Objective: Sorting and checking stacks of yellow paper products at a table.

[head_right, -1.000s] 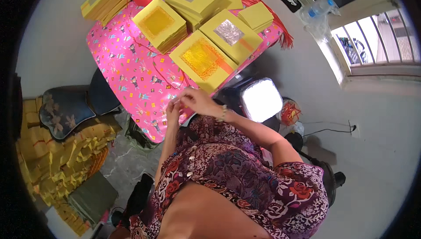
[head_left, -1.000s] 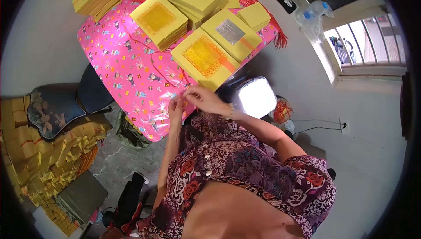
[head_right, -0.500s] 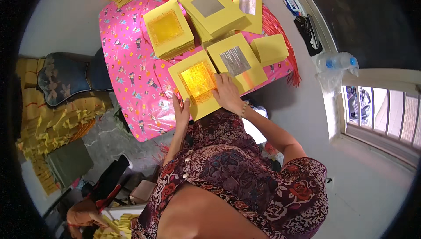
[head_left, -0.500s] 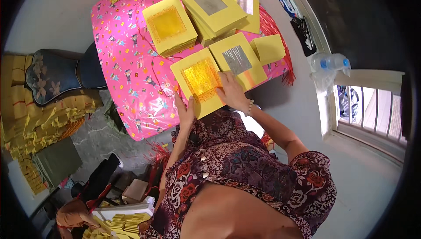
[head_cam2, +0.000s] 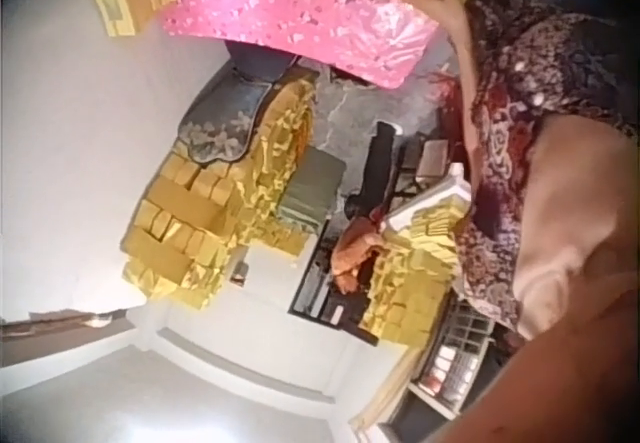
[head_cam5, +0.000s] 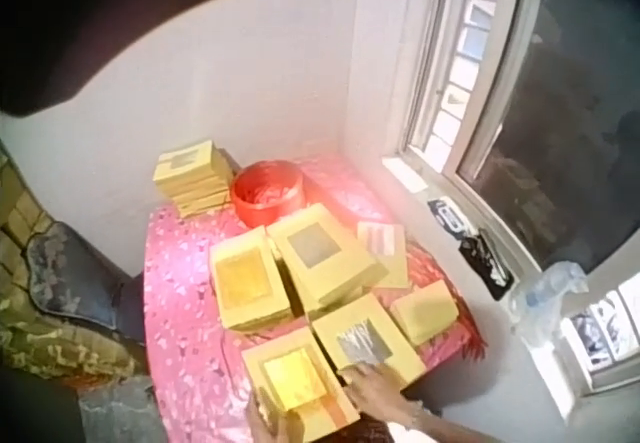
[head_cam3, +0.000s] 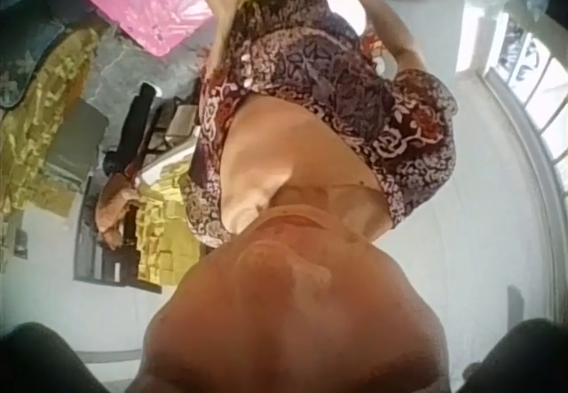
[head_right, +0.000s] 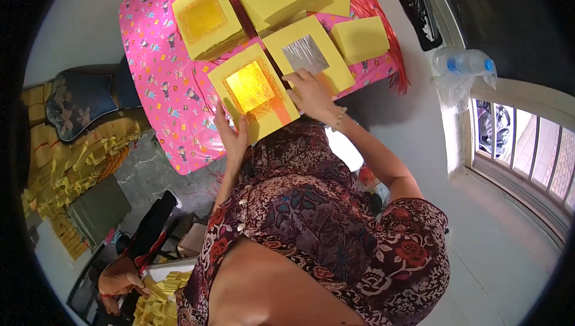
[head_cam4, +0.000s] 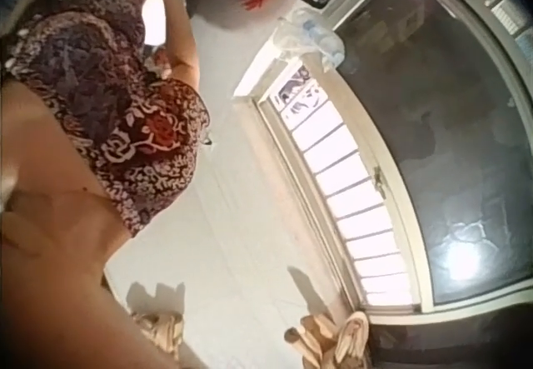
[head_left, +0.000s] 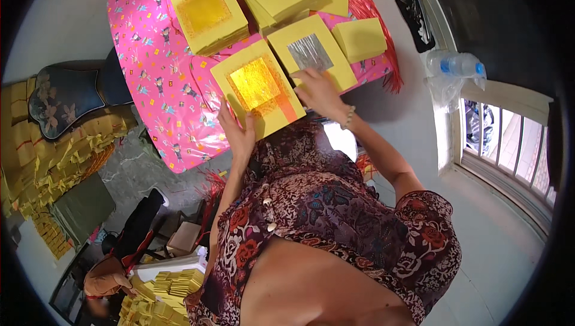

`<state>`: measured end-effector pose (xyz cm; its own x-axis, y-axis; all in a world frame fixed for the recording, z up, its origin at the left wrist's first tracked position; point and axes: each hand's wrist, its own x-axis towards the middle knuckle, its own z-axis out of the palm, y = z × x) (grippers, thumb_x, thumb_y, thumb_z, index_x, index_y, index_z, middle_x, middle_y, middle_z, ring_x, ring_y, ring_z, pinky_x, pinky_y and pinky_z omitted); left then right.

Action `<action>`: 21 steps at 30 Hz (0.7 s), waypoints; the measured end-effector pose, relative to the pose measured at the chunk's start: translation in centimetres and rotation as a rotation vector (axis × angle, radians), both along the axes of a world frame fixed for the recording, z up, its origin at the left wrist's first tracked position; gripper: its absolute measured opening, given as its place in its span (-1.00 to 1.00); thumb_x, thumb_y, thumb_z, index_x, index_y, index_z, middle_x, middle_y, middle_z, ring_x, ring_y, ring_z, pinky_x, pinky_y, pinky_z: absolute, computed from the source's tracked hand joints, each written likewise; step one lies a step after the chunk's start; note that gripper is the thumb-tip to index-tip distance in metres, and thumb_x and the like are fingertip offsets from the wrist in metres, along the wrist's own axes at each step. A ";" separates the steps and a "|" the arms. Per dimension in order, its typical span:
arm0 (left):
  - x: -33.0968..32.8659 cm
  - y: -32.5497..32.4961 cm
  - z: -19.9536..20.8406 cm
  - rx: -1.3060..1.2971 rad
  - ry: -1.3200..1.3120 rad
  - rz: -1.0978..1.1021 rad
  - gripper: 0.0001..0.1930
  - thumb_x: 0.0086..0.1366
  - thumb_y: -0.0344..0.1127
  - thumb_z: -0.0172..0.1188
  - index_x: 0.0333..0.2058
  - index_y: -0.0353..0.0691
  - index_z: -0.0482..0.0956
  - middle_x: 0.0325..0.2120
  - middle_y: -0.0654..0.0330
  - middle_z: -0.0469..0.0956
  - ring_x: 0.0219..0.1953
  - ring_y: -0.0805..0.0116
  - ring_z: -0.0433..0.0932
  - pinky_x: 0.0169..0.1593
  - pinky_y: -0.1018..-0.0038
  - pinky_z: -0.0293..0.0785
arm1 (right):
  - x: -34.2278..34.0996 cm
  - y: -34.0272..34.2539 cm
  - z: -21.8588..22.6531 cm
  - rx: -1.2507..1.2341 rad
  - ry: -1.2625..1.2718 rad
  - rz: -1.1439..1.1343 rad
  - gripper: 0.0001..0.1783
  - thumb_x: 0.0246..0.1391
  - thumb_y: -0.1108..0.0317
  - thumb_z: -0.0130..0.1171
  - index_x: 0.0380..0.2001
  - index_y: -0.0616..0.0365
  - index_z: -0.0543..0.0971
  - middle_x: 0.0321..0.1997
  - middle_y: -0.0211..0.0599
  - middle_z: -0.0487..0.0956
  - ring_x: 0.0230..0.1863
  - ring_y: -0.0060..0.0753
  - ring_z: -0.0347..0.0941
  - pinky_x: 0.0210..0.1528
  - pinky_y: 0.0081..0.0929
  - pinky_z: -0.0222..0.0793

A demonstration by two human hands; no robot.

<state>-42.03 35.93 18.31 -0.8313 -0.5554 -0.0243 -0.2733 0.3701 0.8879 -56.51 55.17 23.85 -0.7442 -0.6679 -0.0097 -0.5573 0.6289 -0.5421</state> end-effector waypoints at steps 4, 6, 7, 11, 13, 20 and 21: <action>0.4 -0.4 2.0 -0.207 0.071 -0.186 -0.48 0.14 -0.34 0.19 0.08 -0.30 0.32 -0.07 -0.09 0.31 0.03 0.02 0.27 0.11 0.25 0.22 | -0.8 3.9 0.2 0.085 0.052 -0.004 -0.61 -0.08 0.38 0.16 -0.10 0.08 0.45 -0.15 -0.21 0.42 -0.08 -0.06 0.35 -0.02 -0.24 0.30; 0.5 -0.1 2.5 -0.225 0.153 -0.233 -0.56 0.09 -0.35 0.22 -0.02 -0.24 0.44 -0.15 -0.03 0.35 -0.05 0.04 0.31 0.03 0.26 0.26 | -0.8 5.3 0.5 0.153 0.116 0.005 -0.60 -0.11 0.40 0.16 -0.11 0.08 0.46 -0.10 -0.19 0.40 -0.03 -0.09 0.33 0.01 -0.25 0.28; 0.7 0.1 2.6 -0.228 0.126 -0.331 -0.54 0.06 -0.34 0.24 -0.02 -0.23 0.44 -0.15 -0.01 0.37 -0.06 0.04 0.32 0.01 0.25 0.27 | -0.7 5.9 0.4 0.215 0.150 0.028 -0.57 -0.15 0.39 0.19 -0.10 0.08 0.46 -0.09 -0.22 0.40 -0.01 -0.12 0.32 0.04 -0.25 0.26; 1.1 1.1 2.5 -0.289 0.064 -0.483 -0.48 -0.02 -0.29 0.31 -0.02 -0.18 0.45 -0.14 0.03 0.38 -0.07 0.04 0.32 -0.01 0.22 0.28 | -0.6 6.7 0.5 0.265 0.153 0.103 -0.42 -0.28 0.41 0.26 -0.04 0.11 0.43 -0.02 -0.24 0.40 0.05 -0.14 0.29 0.10 -0.25 0.22; 1.2 1.3 2.3 -0.411 0.036 -0.535 -0.43 -0.03 -0.24 0.34 0.00 -0.16 0.43 -0.11 0.05 0.36 -0.05 0.04 0.31 -0.01 0.20 0.28 | -0.7 7.0 0.4 0.225 0.155 0.138 -0.40 -0.29 0.45 0.25 -0.03 0.14 0.42 -0.01 -0.22 0.40 0.05 -0.11 0.30 0.09 -0.27 0.24; 1.0 2.0 2.4 -0.477 0.045 -0.531 -0.43 -0.01 -0.20 0.33 0.02 -0.14 0.43 -0.10 0.06 0.36 -0.04 0.05 0.30 0.00 0.19 0.25 | 0.2 7.2 -0.4 0.215 0.280 0.093 -0.46 -0.30 0.51 0.22 -0.09 0.10 0.47 -0.05 -0.32 0.45 -0.02 -0.20 0.36 0.01 -0.34 0.34; 0.8 2.1 2.6 -0.454 0.065 -0.533 -0.44 -0.01 -0.20 0.32 0.01 -0.14 0.43 -0.10 0.06 0.37 -0.04 0.06 0.30 0.01 0.19 0.24 | 0.4 7.1 -0.4 0.216 0.303 0.095 -0.46 -0.29 0.51 0.21 -0.08 0.10 0.47 -0.04 -0.31 0.44 -0.02 -0.20 0.36 0.00 -0.35 0.35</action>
<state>-41.18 38.03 20.89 -0.9849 -0.0151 0.1726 0.0972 0.7765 0.6226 -56.09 62.31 23.47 -0.6698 -0.7406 0.0535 -0.7333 0.6484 -0.2047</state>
